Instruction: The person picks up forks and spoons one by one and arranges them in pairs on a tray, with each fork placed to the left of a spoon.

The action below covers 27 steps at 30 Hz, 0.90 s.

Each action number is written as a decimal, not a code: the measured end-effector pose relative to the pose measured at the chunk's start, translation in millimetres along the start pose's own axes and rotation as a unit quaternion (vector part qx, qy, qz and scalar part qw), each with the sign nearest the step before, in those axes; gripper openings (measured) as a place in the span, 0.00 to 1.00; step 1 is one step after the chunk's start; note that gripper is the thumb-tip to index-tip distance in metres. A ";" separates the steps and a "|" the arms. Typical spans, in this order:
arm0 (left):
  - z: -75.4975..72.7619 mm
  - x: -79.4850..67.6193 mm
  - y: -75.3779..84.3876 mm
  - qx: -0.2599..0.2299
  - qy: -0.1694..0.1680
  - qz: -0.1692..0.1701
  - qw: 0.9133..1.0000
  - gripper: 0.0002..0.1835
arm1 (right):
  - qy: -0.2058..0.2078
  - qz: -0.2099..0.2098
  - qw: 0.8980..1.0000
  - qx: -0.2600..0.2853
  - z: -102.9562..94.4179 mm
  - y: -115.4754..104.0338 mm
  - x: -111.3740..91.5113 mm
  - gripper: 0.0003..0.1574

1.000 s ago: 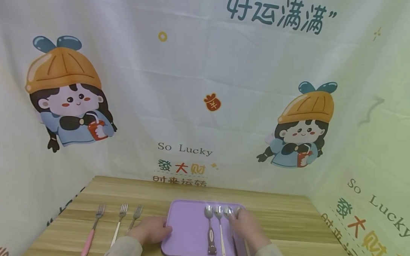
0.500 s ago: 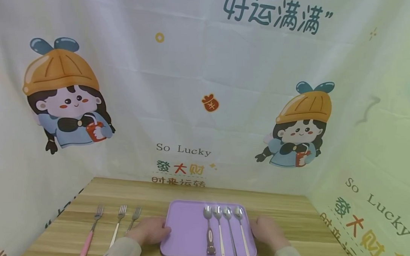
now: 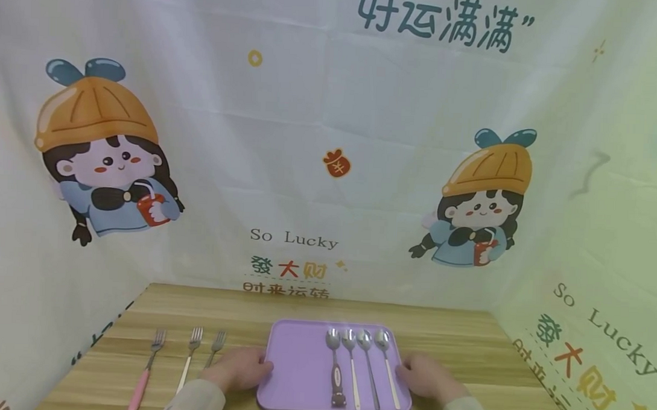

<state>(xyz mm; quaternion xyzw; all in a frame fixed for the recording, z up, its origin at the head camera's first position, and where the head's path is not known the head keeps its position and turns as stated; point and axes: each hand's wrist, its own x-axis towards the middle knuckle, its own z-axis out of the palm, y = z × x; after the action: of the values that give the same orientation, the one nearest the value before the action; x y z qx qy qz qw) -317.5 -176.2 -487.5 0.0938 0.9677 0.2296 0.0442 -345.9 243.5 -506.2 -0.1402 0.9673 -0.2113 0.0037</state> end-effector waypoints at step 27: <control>-33.9 -6.0 -25.9 -0.117 0.022 0.034 0.992 0.14 | -0.028 0.028 0.999 -0.029 -14.9 -28.4 -11.2 0.17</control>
<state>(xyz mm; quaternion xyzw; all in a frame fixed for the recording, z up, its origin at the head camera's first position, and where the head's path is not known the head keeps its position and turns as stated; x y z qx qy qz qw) -320.1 -214.9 -468.7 0.1164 0.9312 0.3445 0.0261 -328.4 228.0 -481.6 -0.1189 0.9762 -0.1785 0.0328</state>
